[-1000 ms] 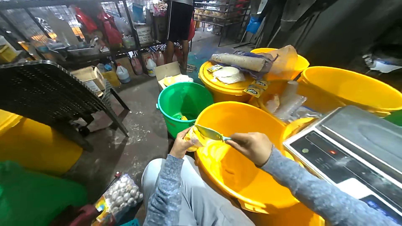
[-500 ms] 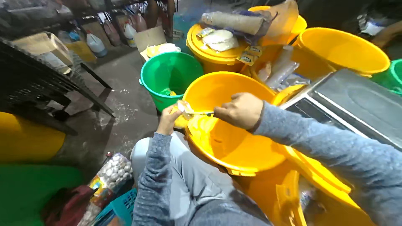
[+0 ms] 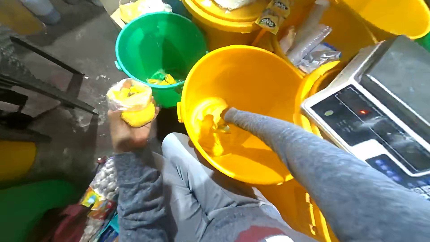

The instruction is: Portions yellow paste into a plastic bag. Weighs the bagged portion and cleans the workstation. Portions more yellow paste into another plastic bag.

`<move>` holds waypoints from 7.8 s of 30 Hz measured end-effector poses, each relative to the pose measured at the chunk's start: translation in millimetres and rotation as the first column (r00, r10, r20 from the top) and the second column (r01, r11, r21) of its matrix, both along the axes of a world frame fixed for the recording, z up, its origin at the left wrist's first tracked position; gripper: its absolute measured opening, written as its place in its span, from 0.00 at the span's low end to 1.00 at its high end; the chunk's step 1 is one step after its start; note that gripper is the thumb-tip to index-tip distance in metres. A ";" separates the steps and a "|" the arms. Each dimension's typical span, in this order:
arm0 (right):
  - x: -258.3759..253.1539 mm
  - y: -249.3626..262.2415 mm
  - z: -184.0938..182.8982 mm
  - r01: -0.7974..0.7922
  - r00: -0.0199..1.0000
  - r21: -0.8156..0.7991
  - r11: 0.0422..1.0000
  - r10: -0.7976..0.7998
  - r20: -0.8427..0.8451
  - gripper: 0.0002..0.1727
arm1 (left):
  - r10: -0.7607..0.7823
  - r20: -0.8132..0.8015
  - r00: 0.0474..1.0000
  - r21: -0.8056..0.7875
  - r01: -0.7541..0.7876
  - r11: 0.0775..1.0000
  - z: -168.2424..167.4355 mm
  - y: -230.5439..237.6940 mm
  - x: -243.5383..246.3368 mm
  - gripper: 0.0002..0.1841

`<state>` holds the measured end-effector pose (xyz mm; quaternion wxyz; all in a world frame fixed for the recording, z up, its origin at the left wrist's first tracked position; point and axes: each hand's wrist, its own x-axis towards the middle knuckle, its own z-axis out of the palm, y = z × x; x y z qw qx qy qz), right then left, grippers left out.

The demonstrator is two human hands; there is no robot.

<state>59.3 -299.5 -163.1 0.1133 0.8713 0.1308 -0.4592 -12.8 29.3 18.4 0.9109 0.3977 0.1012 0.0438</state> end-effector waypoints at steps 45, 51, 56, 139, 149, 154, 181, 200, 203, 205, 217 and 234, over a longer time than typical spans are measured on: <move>-61.4 10.8 310.6 -0.336 0.675 0.759 0.558 -0.419 0.607 0.13 | -0.261 0.193 0.946 0.327 0.189 0.926 -9.8 -31.8 -24.2 0.53; -117.4 66.5 299.6 -0.349 0.527 0.402 0.846 -0.177 0.831 0.19 | -0.171 0.196 0.966 0.527 0.044 0.849 -10.1 -47.4 -24.2 0.46; -147.8 104.2 258.5 -0.381 0.394 0.328 0.864 -0.169 0.903 0.06 | -0.012 0.168 0.986 0.558 -0.085 0.825 -11.0 -53.0 -23.0 0.44; 33.5 15.5 -51.9 0.097 0.993 0.093 0.991 -0.091 -0.072 0.21 | -0.156 0.124 0.980 0.132 0.139 0.981 -26.1 19.0 1.2 0.32; 28.6 18.9 -73.6 0.037 0.973 0.059 0.998 -0.022 -0.228 0.21 | -0.188 0.125 0.974 0.074 0.180 0.981 -29.0 2.5 -6.1 0.19; 19.6 13.3 -76.5 0.053 0.972 0.082 0.995 -0.033 -0.233 0.24 | -0.337 0.177 0.925 0.074 0.329 0.942 -32.4 2.1 2.9 0.25; -102.7 43.3 307.8 -0.369 0.496 0.487 0.792 -0.275 0.823 0.14 | -0.242 0.162 0.957 0.409 0.158 0.899 -15.4 -45.1 -21.8 0.45; -140.2 27.0 271.2 -0.580 0.349 0.433 0.690 -0.270 0.898 0.13 | 0.108 0.024 0.994 0.337 -0.110 0.935 -8.5 -50.4 -13.8 0.25; -119.5 -1.7 296.3 -0.619 0.375 0.501 0.605 -0.333 0.865 0.17 | 0.009 0.089 0.996 0.269 -0.033 0.963 -6.5 -40.4 -17.4 0.28; -111.0 3.3 302.3 -0.674 0.286 0.412 0.614 -0.297 0.911 0.15 | -0.068 0.139 0.988 0.267 0.029 0.963 -7.6 -40.5 -19.7 0.36; -109.1 54.8 266.6 -0.874 0.129 0.063 0.482 0.104 0.986 0.14 | -0.094 0.100 0.991 0.236 0.068 0.969 -9.4 -42.3 -32.3 0.33; -105.9 0.6 345.4 -0.706 0.525 0.552 0.442 -0.196 0.828 0.19 | -0.153 0.273 0.950 -0.032 0.168 0.985 -12.8 -32.8 -38.3 0.36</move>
